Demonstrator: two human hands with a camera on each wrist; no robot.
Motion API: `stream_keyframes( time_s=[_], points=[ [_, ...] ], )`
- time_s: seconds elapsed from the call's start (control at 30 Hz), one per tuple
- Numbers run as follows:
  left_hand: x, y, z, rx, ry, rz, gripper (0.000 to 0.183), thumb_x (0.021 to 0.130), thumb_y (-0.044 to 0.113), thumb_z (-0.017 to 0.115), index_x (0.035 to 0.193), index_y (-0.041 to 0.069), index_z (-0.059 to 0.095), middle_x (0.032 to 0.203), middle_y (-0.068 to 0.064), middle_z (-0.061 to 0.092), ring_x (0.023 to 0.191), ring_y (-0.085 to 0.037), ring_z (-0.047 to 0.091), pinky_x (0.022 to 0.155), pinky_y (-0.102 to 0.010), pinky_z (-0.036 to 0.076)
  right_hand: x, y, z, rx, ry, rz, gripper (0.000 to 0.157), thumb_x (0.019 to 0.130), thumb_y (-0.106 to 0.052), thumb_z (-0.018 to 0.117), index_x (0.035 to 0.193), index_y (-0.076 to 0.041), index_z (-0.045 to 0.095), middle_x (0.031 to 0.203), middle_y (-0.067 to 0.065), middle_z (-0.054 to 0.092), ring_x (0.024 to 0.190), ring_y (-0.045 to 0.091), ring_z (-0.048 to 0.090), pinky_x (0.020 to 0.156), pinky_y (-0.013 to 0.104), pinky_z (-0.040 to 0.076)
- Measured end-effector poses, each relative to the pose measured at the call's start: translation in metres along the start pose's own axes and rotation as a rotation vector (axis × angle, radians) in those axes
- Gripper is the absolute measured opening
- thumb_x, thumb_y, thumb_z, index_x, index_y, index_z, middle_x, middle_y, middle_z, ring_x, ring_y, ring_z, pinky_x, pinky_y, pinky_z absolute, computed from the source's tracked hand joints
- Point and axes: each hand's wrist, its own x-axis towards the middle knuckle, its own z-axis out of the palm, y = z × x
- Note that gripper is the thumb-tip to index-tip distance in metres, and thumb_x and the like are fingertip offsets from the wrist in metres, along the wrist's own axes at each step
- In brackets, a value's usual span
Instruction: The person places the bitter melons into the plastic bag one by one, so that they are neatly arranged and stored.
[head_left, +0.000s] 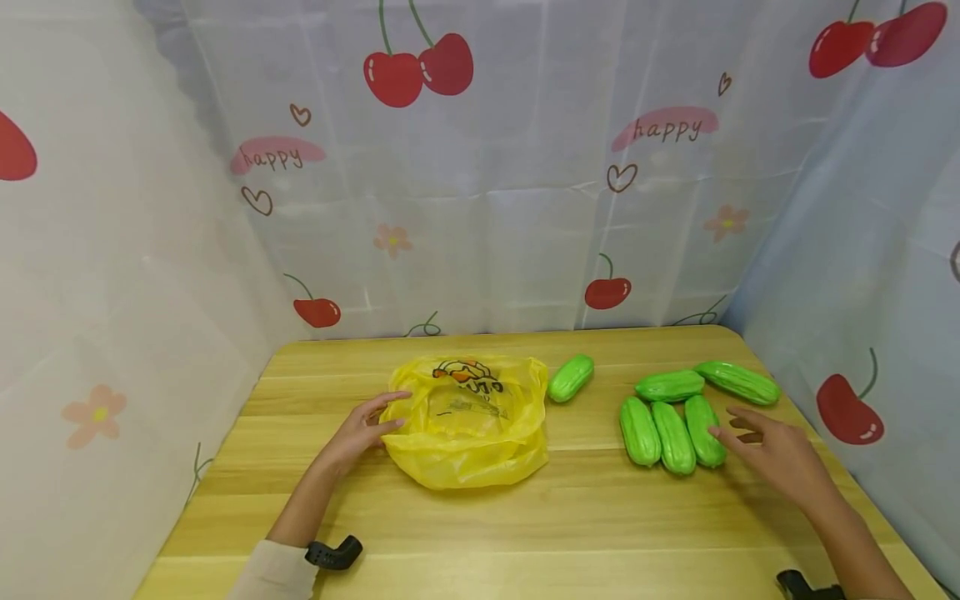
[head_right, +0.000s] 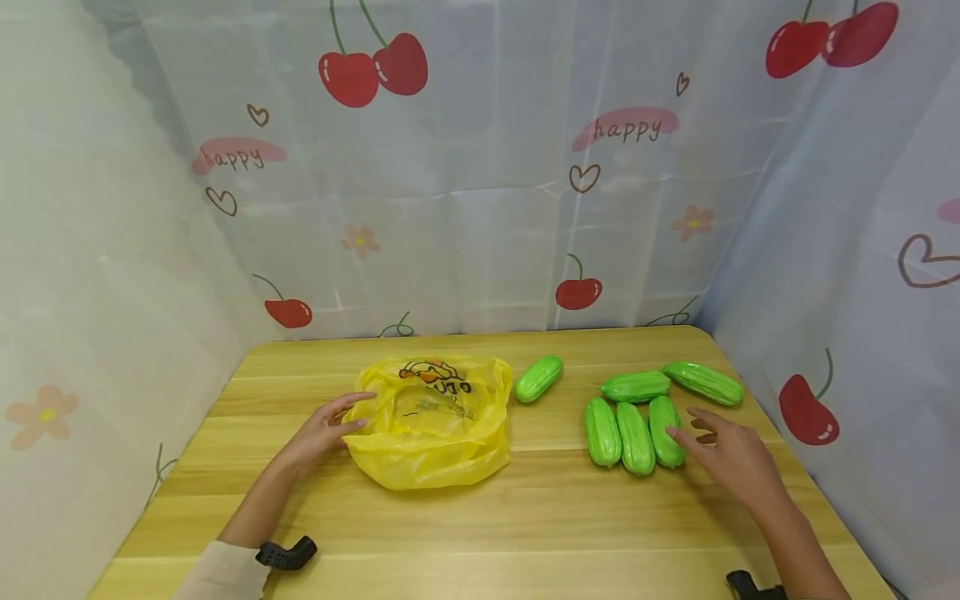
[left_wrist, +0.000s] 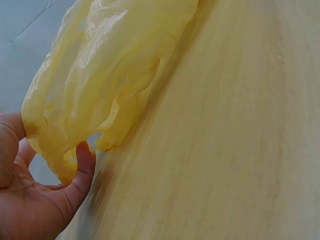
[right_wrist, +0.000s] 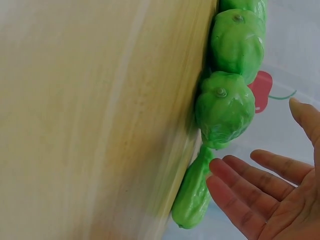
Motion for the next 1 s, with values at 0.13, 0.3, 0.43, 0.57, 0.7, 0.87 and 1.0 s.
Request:
stream_keyframes(
  time_s=[0.13, 0.3, 0.43, 0.57, 0.7, 0.87, 1.0],
  points=[
    [0.0, 0.0, 0.001, 0.038, 0.017, -0.004, 0.05, 0.101, 0.027, 0.065, 0.148, 0.016, 0.054, 0.163, -0.008, 0.031, 0.143, -0.034, 0.028, 0.093, -0.037, 0.042, 0.0, -0.001, -0.001, 0.001, -0.037, 0.02, 0.072, 0.1, -0.047, 0.062, 0.137, 0.014, 0.053, 0.116, 0.035, 0.066, 0.094, 0.045, 0.07, 0.08, 0.063, 0.052],
    [0.001, 0.0, 0.002, 0.058, 0.026, -0.01, 0.048, 0.102, 0.027, 0.064, 0.147, 0.017, 0.055, 0.162, -0.009, 0.035, 0.144, -0.032, 0.029, 0.105, -0.048, 0.035, 0.0, -0.002, -0.001, -0.001, -0.052, 0.023, 0.073, 0.099, -0.048, 0.062, 0.136, 0.015, 0.053, 0.119, 0.037, 0.064, 0.091, 0.043, 0.071, 0.08, 0.061, 0.053],
    [0.003, -0.004, 0.003, 0.036, 0.035, -0.007, 0.047, 0.102, 0.03, 0.063, 0.146, 0.017, 0.056, 0.162, -0.009, 0.034, 0.148, -0.032, 0.025, 0.109, -0.051, 0.033, 0.0, -0.002, 0.001, 0.007, -0.073, 0.03, 0.076, 0.099, -0.049, 0.062, 0.136, 0.017, 0.052, 0.117, 0.034, 0.066, 0.09, 0.04, 0.072, 0.078, 0.058, 0.054],
    [0.004, -0.007, 0.005, 0.02, 0.052, -0.018, 0.045, 0.103, 0.037, 0.061, 0.145, 0.021, 0.057, 0.162, -0.008, 0.034, 0.133, -0.027, 0.041, 0.088, -0.035, 0.045, -0.001, -0.001, 0.001, 0.018, -0.094, 0.057, 0.079, 0.099, -0.05, 0.062, 0.138, 0.017, 0.05, 0.108, 0.029, 0.071, 0.092, 0.039, 0.072, 0.079, 0.058, 0.054],
    [0.006, -0.01, 0.009, -0.01, 0.059, -0.028, 0.045, 0.103, 0.041, 0.06, 0.145, 0.025, 0.058, 0.158, -0.006, 0.037, 0.098, -0.022, 0.052, 0.058, -0.025, 0.043, -0.003, -0.001, 0.001, 0.018, -0.092, 0.083, 0.081, 0.099, -0.052, 0.061, 0.14, 0.016, 0.047, 0.115, 0.031, 0.068, 0.095, 0.041, 0.071, 0.081, 0.059, 0.053],
    [0.006, -0.012, 0.01, -0.043, 0.045, -0.021, 0.045, 0.103, 0.041, 0.058, 0.146, 0.025, 0.056, 0.16, -0.005, 0.036, 0.115, -0.022, 0.054, 0.067, -0.025, 0.05, -0.005, 0.0, 0.004, 0.031, -0.105, 0.115, 0.084, 0.098, -0.053, 0.062, 0.143, 0.016, 0.043, 0.118, 0.033, 0.066, 0.1, 0.044, 0.069, 0.083, 0.06, 0.053],
    [0.003, -0.014, 0.008, -0.066, 0.058, -0.038, 0.044, 0.104, 0.039, 0.058, 0.145, 0.023, 0.057, 0.161, -0.005, 0.035, 0.134, -0.029, 0.045, 0.085, -0.029, 0.052, -0.007, 0.0, 0.009, 0.05, -0.12, 0.109, 0.085, 0.096, -0.052, 0.065, 0.144, 0.015, 0.042, 0.119, 0.033, 0.066, 0.102, 0.044, 0.068, 0.082, 0.057, 0.054]
  ],
)
